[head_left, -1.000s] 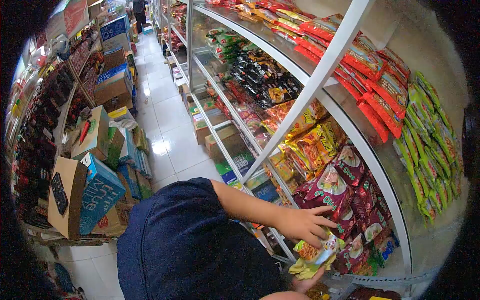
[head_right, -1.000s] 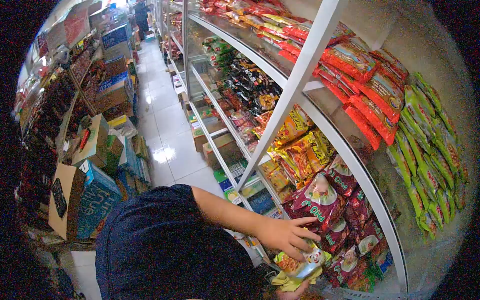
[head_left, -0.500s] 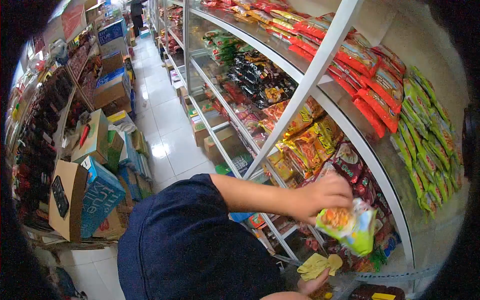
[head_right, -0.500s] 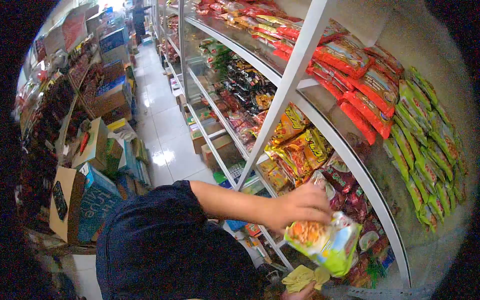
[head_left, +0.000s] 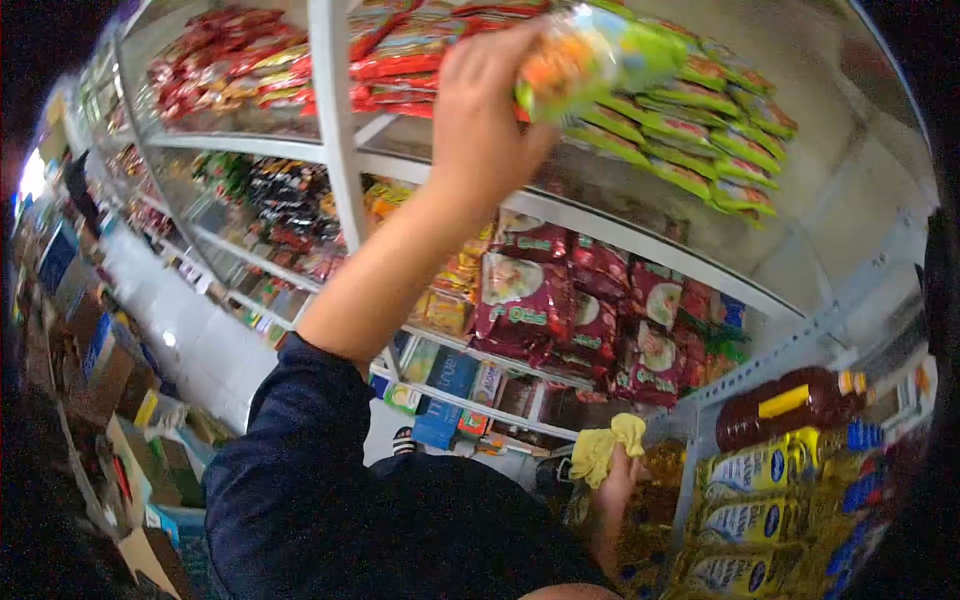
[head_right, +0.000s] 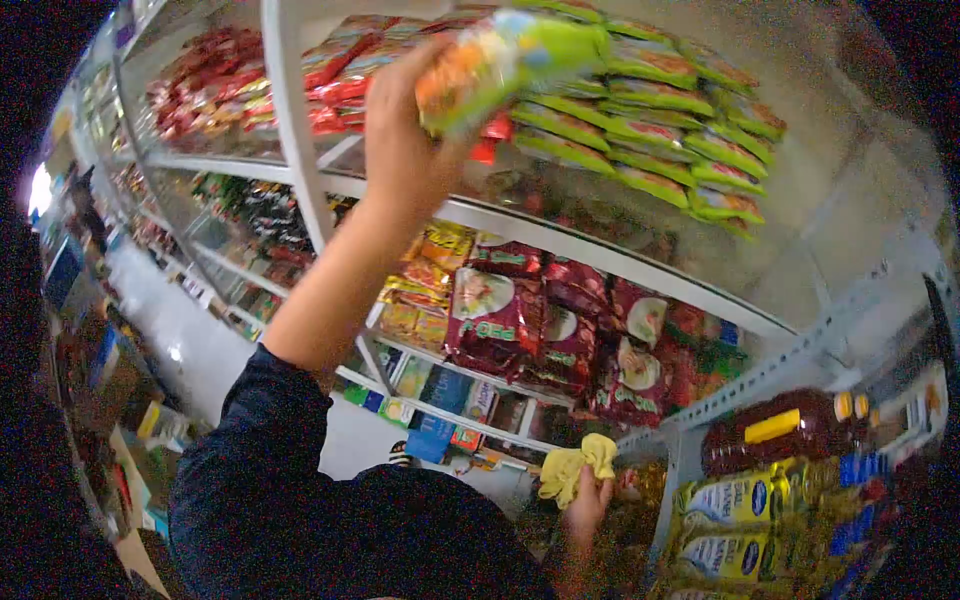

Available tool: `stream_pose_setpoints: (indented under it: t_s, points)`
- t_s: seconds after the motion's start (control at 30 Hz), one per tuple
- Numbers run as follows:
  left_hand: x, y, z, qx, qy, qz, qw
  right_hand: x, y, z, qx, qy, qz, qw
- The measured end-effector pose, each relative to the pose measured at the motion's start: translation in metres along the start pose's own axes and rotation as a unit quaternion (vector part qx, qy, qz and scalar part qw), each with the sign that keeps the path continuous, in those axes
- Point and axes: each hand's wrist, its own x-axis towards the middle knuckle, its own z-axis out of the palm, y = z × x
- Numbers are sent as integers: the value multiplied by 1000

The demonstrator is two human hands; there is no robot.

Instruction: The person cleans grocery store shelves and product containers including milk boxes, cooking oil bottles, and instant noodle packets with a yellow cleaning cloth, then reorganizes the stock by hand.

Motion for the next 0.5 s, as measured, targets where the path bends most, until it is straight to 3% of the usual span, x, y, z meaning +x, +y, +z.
stream_pose_setpoints:
  t_s: [0.03,0.13,0.23,0.33,0.43,0.5]
  points:
    - [12,-4,7,36,1,-9,999,-2,-1,-2,2,-6,-1,1000]
    - [53,-3,19,75,-169,-157,970,-7,-2,-9,-2,-27,1,1000]
    - [75,-27,70,246,-238,-149,928,-9,3,-19,-32,-32,-13,999]
    - [93,-5,82,226,-441,-200,845,-7,15,-31,-50,-34,-48,997]
    - [97,8,93,192,-484,-209,828,-12,19,-40,-16,-44,-27,999]
    - [93,9,97,190,-476,-199,835,-24,1,-33,-53,-2,5,999]
